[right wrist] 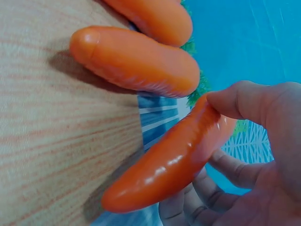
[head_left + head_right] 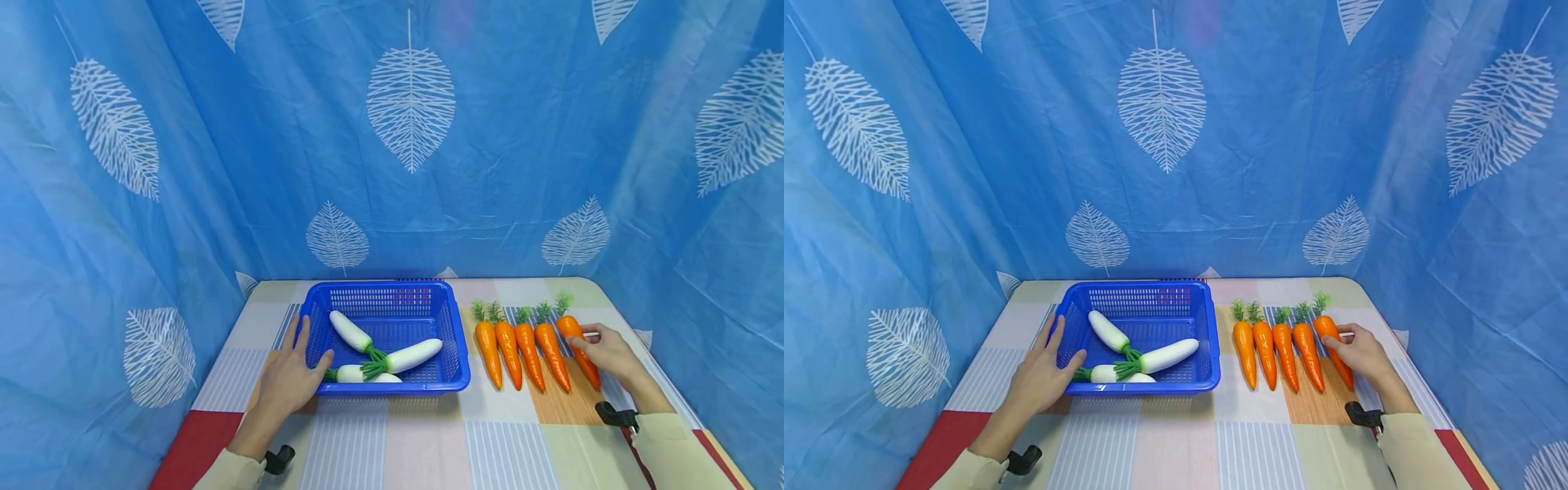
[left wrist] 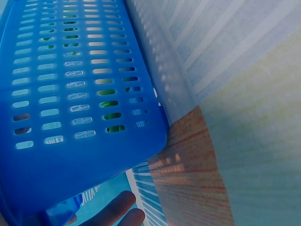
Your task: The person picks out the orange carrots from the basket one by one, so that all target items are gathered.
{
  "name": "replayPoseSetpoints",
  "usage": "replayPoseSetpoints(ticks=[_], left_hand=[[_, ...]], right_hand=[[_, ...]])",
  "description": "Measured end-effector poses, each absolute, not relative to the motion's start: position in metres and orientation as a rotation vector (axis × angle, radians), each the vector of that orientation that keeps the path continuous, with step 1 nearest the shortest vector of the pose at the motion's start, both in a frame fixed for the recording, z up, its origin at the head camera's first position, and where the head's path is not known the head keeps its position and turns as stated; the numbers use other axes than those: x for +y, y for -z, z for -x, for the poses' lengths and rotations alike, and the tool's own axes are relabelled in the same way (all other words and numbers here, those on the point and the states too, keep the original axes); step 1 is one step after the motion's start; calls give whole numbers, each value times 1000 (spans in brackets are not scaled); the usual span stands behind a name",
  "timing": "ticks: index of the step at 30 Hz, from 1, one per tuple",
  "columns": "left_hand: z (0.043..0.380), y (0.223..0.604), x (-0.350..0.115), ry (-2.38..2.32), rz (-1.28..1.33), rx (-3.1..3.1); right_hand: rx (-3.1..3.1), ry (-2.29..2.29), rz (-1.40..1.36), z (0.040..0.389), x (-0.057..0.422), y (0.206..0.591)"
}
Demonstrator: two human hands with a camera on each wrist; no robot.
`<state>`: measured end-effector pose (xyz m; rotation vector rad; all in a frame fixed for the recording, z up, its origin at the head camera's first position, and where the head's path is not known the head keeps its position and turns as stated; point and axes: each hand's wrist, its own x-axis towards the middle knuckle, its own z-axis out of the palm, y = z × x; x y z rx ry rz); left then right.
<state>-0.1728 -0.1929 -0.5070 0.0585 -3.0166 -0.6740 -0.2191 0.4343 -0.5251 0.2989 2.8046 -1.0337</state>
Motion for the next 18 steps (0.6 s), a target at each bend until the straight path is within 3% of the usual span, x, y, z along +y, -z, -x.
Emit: replayPoseSetpoints(ticks=[18], left_hand=[[172, 507, -194, 672, -53, -3016]], right_hand=[[2775, 966, -289, 232, 432, 532]])
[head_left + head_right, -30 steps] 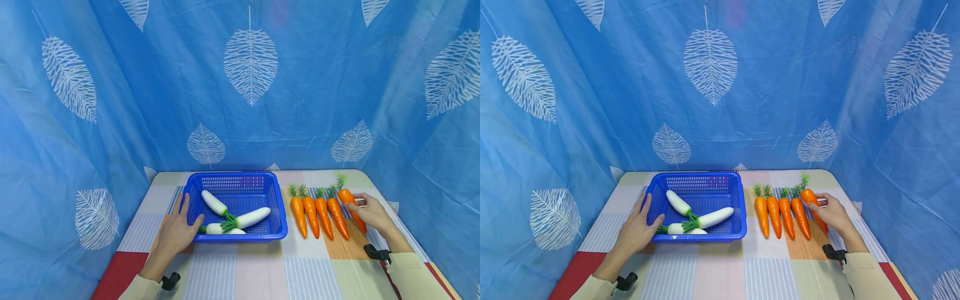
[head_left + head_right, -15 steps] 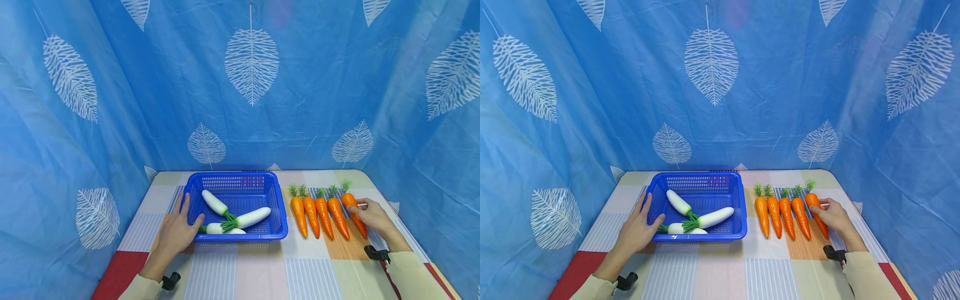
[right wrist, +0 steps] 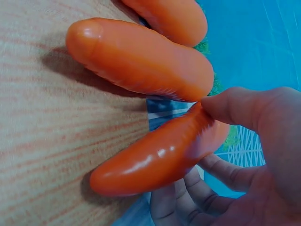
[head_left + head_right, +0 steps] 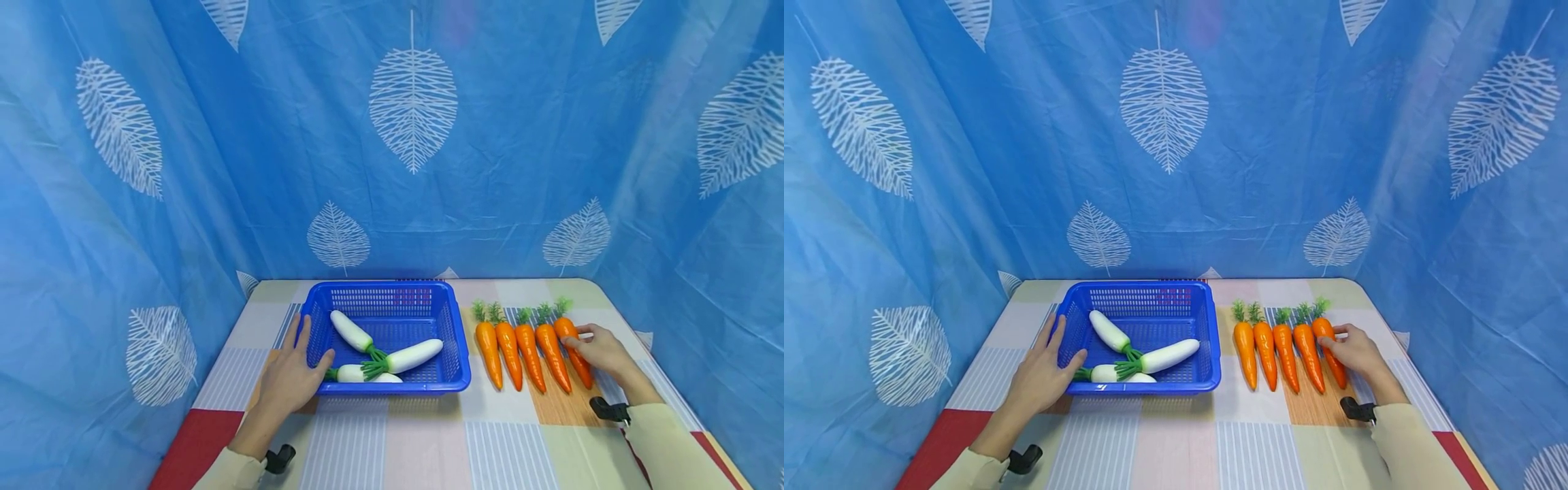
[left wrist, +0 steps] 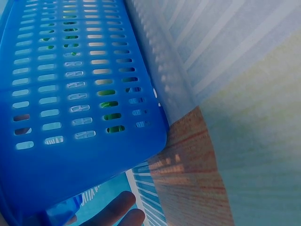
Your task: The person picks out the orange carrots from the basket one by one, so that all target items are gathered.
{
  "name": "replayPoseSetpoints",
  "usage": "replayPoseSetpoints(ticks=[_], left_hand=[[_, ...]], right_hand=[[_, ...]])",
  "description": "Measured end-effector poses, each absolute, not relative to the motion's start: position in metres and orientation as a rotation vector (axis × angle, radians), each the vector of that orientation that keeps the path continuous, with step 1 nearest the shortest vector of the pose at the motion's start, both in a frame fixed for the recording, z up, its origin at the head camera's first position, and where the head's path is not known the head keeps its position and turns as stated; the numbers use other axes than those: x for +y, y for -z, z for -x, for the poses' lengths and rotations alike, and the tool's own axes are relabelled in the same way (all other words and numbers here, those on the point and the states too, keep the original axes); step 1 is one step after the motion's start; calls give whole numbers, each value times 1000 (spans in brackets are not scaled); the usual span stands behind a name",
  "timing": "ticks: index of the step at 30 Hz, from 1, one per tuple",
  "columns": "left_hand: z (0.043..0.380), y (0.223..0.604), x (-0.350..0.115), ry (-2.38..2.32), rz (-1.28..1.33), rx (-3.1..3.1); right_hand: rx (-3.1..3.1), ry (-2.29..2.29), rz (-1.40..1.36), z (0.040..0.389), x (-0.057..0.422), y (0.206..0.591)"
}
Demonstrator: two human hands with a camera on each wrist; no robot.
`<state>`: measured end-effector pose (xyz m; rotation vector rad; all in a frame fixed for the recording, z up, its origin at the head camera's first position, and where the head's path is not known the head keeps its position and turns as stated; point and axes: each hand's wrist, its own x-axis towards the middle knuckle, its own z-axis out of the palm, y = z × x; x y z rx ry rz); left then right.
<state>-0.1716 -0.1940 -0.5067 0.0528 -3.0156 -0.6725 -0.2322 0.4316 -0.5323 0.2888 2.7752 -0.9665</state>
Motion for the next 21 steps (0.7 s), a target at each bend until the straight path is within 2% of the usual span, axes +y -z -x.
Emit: replayPoseSetpoints(ticks=[21], left_hand=[[168, 505, -190, 679, -50, -3013]], right_hand=[[2805, 830, -255, 222, 440, 530]])
